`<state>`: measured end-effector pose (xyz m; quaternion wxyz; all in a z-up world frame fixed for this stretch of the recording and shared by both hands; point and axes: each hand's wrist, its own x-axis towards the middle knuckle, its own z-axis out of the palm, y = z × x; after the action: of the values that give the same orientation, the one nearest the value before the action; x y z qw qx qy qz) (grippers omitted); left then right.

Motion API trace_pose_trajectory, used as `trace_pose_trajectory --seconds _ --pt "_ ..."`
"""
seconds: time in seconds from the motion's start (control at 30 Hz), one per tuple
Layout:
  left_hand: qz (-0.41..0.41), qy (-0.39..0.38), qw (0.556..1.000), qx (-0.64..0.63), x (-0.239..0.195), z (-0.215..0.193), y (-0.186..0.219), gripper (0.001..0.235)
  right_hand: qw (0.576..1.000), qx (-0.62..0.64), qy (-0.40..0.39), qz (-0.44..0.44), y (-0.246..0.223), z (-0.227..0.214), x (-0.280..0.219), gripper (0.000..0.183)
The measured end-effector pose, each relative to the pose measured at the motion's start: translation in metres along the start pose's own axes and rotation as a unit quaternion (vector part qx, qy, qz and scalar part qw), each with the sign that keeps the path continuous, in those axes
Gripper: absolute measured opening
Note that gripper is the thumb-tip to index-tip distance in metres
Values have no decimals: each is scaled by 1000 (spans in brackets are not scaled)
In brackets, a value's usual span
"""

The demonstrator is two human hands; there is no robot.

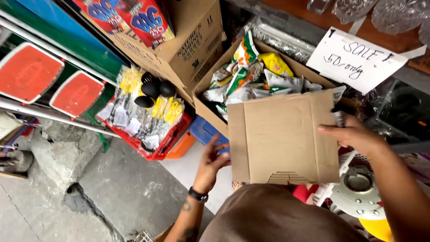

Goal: Writing a sale price and item description on a cardboard sign and placing it on a display of ladles.

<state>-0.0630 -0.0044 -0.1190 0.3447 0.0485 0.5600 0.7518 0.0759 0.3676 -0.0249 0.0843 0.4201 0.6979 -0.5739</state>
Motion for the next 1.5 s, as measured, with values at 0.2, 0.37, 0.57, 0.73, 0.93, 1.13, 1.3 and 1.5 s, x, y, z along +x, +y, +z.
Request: trace_pose_trajectory --seconds 0.2,0.37,0.57,0.73,0.93,1.13,1.3,1.5 --pt "-32 32 980 194 30 8 -75 75 954 -203 207 -79 33 6 20 82" --pt "230 104 890 380 -1 58 -2 45 932 248 95 -248 27 47 21 53" --pt "366 -9 782 504 3 136 4 48 936 233 11 -263 32 136 11 64" --pt "254 -46 810 527 -9 124 -7 51 924 166 -7 -344 26 146 -6 34" --pt "29 -46 952 302 -16 69 -40 33 903 219 -71 -361 33 89 32 49" --pt "-52 136 911 385 31 39 -33 68 892 69 -61 -442 8 99 76 21" --pt "-41 55 952 297 43 81 -38 44 904 -1 -10 -427 17 114 105 23" --pt "-21 56 989 135 43 63 -86 38 902 26 -29 -430 24 114 98 16"
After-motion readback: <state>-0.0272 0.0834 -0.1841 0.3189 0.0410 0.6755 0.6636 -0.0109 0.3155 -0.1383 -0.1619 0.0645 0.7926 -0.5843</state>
